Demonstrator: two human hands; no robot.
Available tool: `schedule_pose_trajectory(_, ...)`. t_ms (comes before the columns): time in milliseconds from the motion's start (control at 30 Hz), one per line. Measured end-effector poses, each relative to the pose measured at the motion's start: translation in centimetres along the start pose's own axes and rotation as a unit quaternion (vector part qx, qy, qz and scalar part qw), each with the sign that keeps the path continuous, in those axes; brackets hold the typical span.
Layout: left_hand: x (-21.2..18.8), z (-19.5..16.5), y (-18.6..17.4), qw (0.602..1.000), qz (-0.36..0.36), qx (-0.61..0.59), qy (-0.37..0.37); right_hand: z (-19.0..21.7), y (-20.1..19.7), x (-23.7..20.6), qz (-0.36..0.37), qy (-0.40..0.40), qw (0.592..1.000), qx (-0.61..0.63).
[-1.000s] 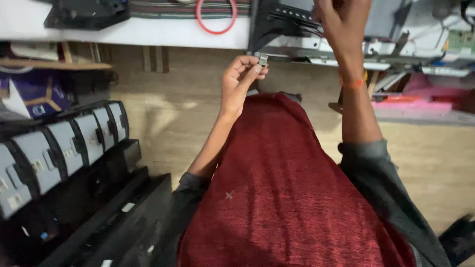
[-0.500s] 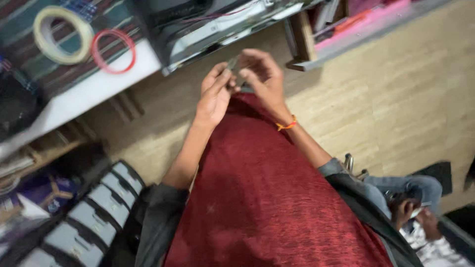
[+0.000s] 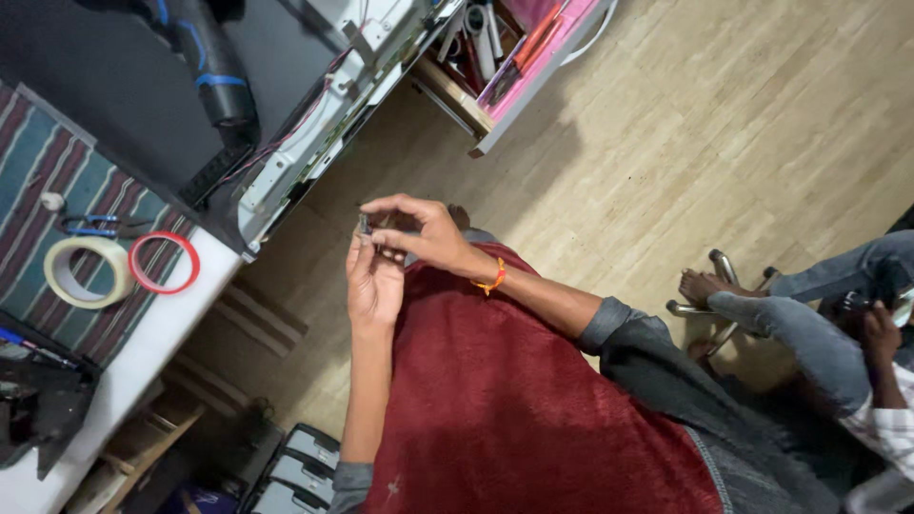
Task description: The person sits at a repair bench working on a small electronic device. They handle a roll of red tape and cut a piece with scissors, press and fit a small component between their fingers, and use pliers to grip and adjust parts of the device.
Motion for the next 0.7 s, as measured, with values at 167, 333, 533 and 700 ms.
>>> schedule_pose_trajectory(167,0.1,2.2,1.5,0.999,0.031,0.009,-0.021,0.8,-2.1,-1.9,-0.027,-0.045,0.998,-0.016)
schedule_pose_trajectory(333,0.4,4.2,2.3,0.997,0.016,0.040,-0.064,0.5,-4.3,-3.6,-0.067,-0.022,0.997,0.022)
schedule_pose_trajectory(533,1.2,5.8,3.0,0.994,0.062,0.045,-0.072,-0.3,-6.2,-5.1,-0.097,-0.010,0.995,0.027)
schedule_pose_trajectory(700,1.0,6.3,2.2,0.994,0.026,0.070,-0.074,-0.3,-6.7,-5.3,-0.088,-0.056,0.994,-0.014)
Point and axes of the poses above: each hand's wrist, its own x-axis towards the middle knuckle, its own y-axis out of the palm, z = x × y, the point moved 10 cm from there along x, towards the middle knuckle, and after that the axes turned 6 degrees about z, right-handed, at the moved point
